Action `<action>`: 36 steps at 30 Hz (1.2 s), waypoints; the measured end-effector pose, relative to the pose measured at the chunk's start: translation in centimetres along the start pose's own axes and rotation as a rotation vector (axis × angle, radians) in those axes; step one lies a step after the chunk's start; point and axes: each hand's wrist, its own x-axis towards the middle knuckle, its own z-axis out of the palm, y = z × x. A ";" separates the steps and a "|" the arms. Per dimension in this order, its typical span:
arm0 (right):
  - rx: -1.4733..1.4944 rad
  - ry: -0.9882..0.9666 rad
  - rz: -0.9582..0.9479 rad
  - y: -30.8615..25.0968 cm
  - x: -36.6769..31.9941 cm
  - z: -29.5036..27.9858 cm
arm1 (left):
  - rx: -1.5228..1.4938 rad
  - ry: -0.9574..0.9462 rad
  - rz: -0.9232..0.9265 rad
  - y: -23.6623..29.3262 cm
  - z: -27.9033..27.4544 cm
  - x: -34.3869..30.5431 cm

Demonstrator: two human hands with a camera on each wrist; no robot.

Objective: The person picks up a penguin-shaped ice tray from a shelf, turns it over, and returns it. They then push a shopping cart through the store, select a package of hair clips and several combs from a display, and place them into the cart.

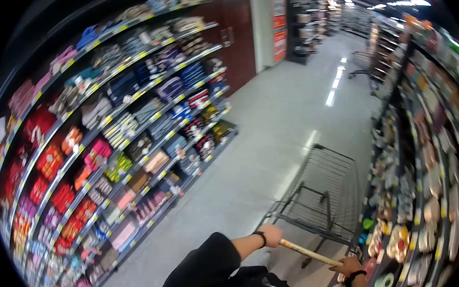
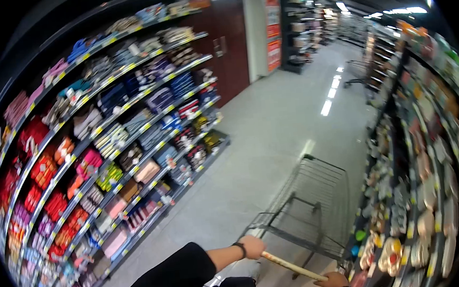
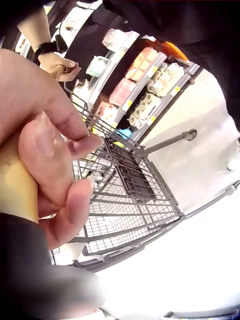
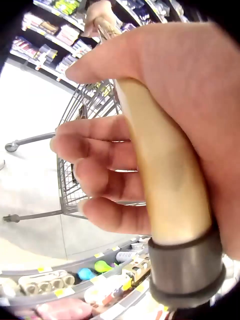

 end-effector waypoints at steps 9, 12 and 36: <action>-0.019 0.045 0.123 2.1 13.2 -13.2 | -0.046 0.037 -0.026 -6.4 -9.6 15.0; -0.017 0.116 0.021 5.6 17.5 -15.8 | 0.015 0.000 -0.010 -8.3 -11.6 20.1; 0.204 -0.342 -0.013 13.9 48.9 -49.3 | -0.048 -0.014 -0.125 -21.0 -29.6 52.5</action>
